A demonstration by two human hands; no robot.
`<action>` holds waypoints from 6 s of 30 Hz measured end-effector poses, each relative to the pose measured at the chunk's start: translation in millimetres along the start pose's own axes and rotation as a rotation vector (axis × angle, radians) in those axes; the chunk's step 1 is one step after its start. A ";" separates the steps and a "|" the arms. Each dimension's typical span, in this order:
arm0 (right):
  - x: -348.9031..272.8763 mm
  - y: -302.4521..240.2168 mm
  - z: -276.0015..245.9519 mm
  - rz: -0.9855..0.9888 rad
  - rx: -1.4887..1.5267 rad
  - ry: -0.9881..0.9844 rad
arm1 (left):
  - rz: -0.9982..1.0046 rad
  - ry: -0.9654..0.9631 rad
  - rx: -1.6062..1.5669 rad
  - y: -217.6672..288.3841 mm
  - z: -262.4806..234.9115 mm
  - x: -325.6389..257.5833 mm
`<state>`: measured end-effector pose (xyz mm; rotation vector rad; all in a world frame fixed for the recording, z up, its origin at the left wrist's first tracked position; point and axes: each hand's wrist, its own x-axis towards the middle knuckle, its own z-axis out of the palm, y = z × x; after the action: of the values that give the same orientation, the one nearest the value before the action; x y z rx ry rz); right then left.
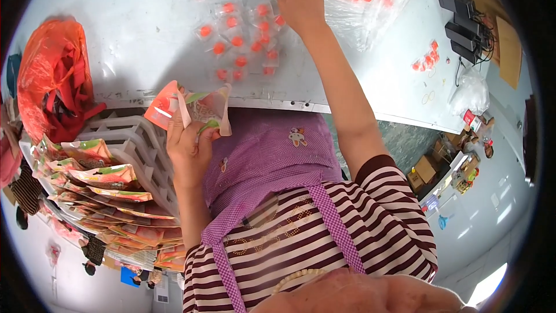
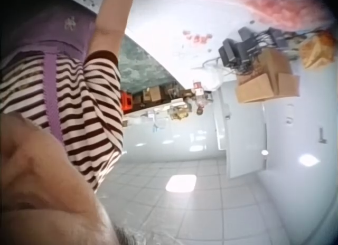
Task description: Packing small red candies into individual plastic pouches at a factory workstation.
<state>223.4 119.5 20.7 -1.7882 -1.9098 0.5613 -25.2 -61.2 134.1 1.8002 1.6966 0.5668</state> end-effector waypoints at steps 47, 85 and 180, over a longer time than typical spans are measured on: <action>-35.9 -7.7 19.0 -0.724 0.040 -0.174 | 0.082 -0.009 0.190 2.7 2.1 69.4; -60.5 -100.1 -47.2 -0.576 0.510 -0.054 | 0.196 -0.093 -0.641 6.2 18.6 89.1; -47.0 -125.8 -87.1 0.083 1.517 -0.191 | 0.242 0.159 -0.659 58.2 9.4 65.5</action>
<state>174.9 62.3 162.1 -0.7564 -0.8444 1.6337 30.2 2.0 160.6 1.4953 1.1809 1.2358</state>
